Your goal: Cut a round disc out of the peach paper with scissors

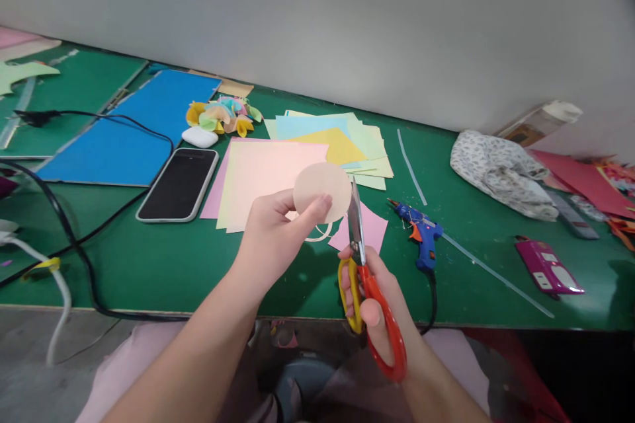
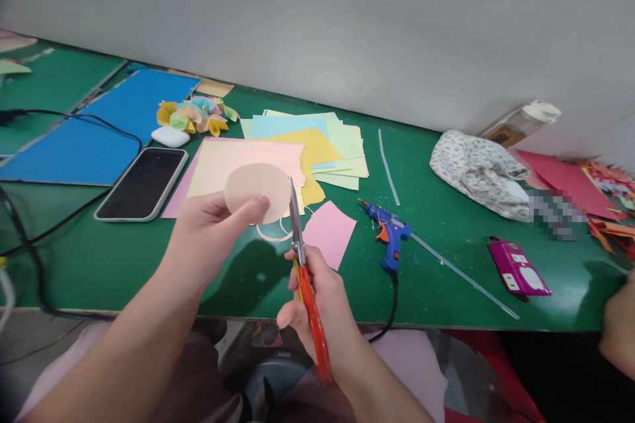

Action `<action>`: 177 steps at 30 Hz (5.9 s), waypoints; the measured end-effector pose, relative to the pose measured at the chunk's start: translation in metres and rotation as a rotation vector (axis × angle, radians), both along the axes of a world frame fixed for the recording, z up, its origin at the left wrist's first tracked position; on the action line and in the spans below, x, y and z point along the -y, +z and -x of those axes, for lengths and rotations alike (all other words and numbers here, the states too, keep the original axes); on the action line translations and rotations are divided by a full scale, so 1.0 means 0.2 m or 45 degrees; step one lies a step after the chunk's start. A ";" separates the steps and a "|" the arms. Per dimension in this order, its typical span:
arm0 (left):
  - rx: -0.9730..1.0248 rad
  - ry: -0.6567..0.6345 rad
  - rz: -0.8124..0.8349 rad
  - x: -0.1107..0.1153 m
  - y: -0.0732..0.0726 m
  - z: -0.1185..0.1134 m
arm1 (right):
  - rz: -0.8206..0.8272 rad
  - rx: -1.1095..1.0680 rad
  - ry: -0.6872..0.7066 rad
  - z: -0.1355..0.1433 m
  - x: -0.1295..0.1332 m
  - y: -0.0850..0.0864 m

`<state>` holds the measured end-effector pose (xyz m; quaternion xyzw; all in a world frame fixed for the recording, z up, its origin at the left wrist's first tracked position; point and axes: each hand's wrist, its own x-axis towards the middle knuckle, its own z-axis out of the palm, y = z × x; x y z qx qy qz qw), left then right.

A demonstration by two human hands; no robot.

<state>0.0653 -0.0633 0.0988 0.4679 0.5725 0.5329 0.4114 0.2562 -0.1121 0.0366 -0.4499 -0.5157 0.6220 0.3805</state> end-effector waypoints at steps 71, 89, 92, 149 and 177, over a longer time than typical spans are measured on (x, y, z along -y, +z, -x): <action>-0.054 0.083 0.011 0.01 -0.02 0.03 | -0.063 0.111 0.027 0.00 0.00 0.07; -0.065 0.051 -0.048 0.00 -0.01 0.03 | -0.029 0.027 0.032 0.00 0.00 0.03; -0.111 -0.009 -0.063 0.00 -0.02 0.03 | -0.043 0.007 0.029 0.00 -0.01 0.02; -0.061 0.099 -0.119 0.00 -0.02 0.02 | -0.055 0.085 0.013 0.00 0.00 0.03; -0.050 0.178 -0.127 0.00 -0.01 0.05 | -0.034 0.117 0.038 -0.01 0.00 0.03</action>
